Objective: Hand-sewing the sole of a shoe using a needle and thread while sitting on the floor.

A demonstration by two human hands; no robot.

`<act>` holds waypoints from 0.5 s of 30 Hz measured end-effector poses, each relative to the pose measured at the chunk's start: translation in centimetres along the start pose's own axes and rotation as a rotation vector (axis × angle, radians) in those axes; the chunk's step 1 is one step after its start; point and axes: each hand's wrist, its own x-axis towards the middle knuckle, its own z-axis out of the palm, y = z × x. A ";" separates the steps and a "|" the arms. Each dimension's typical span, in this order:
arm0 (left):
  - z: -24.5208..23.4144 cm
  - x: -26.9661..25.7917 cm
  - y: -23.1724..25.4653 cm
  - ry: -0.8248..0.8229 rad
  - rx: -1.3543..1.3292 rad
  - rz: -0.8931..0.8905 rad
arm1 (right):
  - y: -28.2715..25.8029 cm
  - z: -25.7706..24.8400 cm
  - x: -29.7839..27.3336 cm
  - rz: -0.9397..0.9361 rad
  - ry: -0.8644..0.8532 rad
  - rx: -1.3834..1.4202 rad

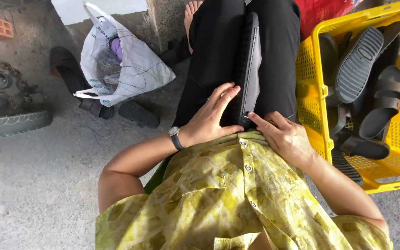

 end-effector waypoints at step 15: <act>0.5 -0.1 -0.9 -0.053 -0.012 -0.109 | -0.8 -1.6 1.2 0.009 -0.067 -0.178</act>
